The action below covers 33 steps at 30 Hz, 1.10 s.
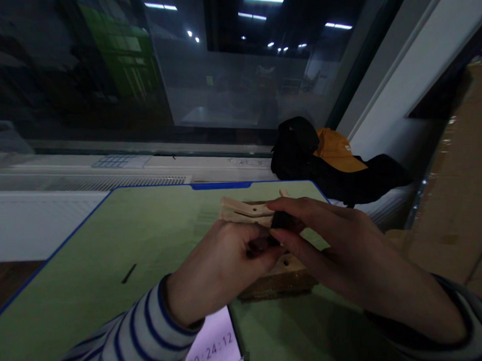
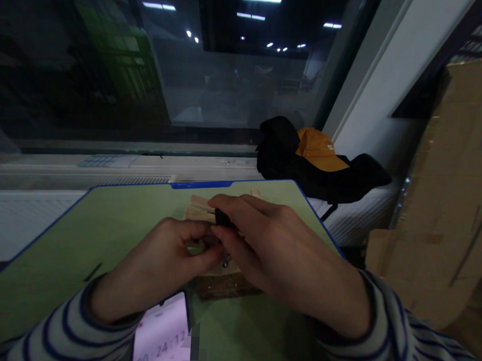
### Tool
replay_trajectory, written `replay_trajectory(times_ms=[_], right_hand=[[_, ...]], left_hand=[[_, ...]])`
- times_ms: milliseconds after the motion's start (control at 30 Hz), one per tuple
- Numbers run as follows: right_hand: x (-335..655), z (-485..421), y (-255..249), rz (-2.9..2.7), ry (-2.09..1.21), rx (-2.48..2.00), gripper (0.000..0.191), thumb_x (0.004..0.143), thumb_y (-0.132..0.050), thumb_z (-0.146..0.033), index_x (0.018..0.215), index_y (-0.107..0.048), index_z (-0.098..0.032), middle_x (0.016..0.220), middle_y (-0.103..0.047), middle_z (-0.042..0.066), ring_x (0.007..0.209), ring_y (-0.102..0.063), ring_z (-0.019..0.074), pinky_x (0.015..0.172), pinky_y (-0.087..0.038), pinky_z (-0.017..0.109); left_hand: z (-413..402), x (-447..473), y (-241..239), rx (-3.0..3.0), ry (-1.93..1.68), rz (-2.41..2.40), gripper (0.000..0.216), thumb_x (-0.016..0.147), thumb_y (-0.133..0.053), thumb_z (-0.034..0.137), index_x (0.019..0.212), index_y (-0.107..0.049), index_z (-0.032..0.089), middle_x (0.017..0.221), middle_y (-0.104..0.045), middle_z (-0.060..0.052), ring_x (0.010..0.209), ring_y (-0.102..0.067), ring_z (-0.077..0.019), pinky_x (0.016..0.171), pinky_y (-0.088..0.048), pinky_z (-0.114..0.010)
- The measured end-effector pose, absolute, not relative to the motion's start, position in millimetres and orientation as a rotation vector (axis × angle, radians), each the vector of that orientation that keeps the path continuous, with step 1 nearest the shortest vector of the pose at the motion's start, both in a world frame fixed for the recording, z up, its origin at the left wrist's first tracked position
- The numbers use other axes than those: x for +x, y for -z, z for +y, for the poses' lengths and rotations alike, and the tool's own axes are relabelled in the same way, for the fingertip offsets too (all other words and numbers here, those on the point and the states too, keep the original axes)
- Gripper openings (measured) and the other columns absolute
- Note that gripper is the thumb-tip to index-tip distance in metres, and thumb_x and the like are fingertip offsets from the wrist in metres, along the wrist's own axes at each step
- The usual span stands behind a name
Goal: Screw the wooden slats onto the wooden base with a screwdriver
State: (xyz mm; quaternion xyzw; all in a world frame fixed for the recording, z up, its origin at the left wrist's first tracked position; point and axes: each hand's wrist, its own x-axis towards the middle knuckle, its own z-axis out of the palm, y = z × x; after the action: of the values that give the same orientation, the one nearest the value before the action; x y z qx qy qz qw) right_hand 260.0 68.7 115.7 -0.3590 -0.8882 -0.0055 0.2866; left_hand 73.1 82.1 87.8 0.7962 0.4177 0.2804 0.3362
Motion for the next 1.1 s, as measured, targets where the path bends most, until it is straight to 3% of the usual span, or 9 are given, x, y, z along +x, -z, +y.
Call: replay_trajectory(times_ms=[267,733,967,1100], right_hand=[[260.5,69.3,-113.5,-2.371,0.051,-0.948,0.034,0.091,-0.053,-0.023,0.125,-0.047,-0.021,0.112,-0.065,0.0,0.096,-0.062,0.0074,0.083,-0.046,0.015],[258.5,69.8,-114.3,-2.362,0.055,-0.954,0.032,0.091,-0.054,-0.026,0.122,-0.048,-0.02,0.112,-0.066,0.002,0.097,-0.063,0.0102,0.084,-0.048,0.019],[256.8,67.1,-115.2,-2.336,-0.071,-1.021,0.034,0.09,-0.054,-0.026,0.124,-0.047,-0.021,0.107,-0.067,0.002,0.086,-0.066,0.0113,0.065,-0.051,0.02],[256.6,66.8,-115.9,-2.332,-0.069,-1.013,0.031,0.091,-0.054,-0.027,0.121,-0.048,-0.022,0.101,-0.067,0.0,0.085,-0.067,0.0115,0.069,-0.051,0.02]], left_hand=[[83.8,70.4,-83.4,1.989,-0.782,1.005,0.011,0.086,-0.06,0.024,0.084,-0.07,0.022,0.08,-0.073,0.005,0.073,-0.066,-0.0117,0.067,-0.045,-0.022],[82.9,70.2,-88.9,2.119,-0.759,1.015,0.018,0.086,-0.06,0.022,0.07,-0.067,0.017,0.07,-0.068,0.005,0.065,-0.061,-0.0094,0.06,-0.04,-0.02],[82.6,70.0,-90.4,2.112,-0.721,1.027,0.021,0.086,-0.058,0.023,0.068,-0.066,0.017,0.065,-0.066,0.004,0.061,-0.057,-0.0099,0.057,-0.04,-0.021],[81.6,72.3,-91.5,2.086,-0.708,1.079,0.019,0.085,-0.058,0.024,0.071,-0.068,0.016,0.068,-0.069,0.002,0.063,-0.061,-0.0126,0.058,-0.042,-0.023]])
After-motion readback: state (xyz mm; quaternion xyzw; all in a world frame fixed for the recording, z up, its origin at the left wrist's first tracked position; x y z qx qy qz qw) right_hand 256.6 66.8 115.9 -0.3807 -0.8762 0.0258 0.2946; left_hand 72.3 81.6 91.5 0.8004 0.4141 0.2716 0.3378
